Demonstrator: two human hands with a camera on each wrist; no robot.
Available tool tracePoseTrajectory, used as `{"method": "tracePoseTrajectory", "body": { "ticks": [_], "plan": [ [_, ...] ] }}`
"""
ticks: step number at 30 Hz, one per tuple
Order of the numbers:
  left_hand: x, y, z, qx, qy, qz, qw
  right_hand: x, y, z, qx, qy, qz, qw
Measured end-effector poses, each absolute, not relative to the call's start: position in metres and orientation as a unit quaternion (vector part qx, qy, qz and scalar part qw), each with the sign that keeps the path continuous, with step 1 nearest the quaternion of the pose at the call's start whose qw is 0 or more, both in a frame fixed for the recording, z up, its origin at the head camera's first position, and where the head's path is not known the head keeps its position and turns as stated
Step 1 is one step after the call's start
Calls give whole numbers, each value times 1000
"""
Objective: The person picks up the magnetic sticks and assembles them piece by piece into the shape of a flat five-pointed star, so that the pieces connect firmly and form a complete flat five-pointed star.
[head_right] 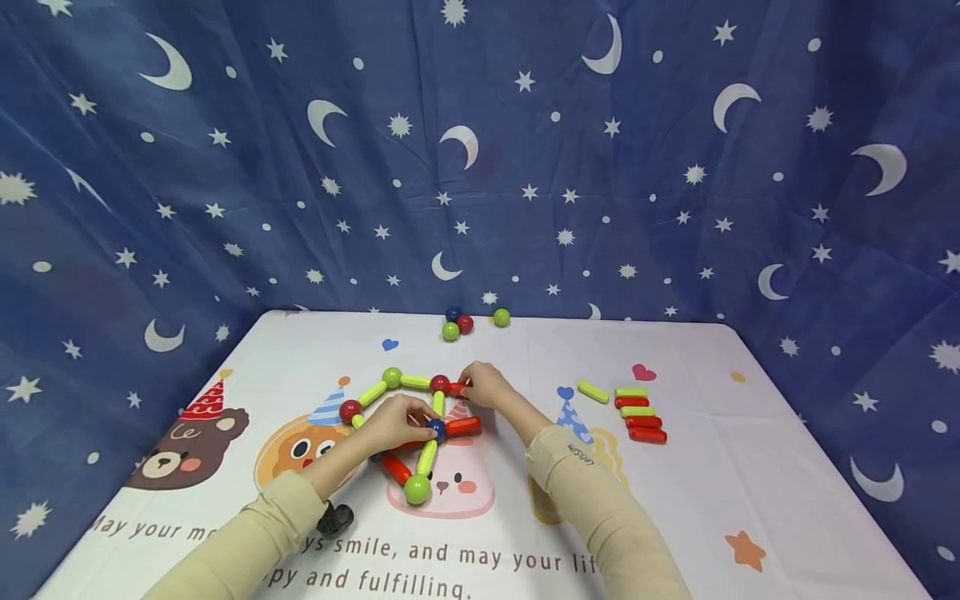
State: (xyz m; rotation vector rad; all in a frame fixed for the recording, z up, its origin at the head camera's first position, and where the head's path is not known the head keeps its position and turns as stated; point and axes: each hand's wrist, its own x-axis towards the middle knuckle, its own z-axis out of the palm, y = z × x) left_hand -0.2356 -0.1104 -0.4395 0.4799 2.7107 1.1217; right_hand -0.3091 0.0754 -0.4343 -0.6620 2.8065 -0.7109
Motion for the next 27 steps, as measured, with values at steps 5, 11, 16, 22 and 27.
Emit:
{"method": "tracePoseTrajectory", "body": {
  "ticks": [5,11,16,22,27],
  "plan": [
    [-236,-105,-438,156,915,361,91,-309,76,-436,-218,940,-245,94],
    [-235,-100,-435,156,925,331,97,-306,78,-437,-211,936,-259,110],
    [-236,-107,-434,196,921,315,117,-296,79,-436,-209,929,-271,139],
    [-242,-126,-428,226,911,309,153,-285,82,-432,-207,917,-297,166],
    [-243,-130,-426,217,909,316,165,-282,83,-435,-199,916,-309,163]
  ]
}}
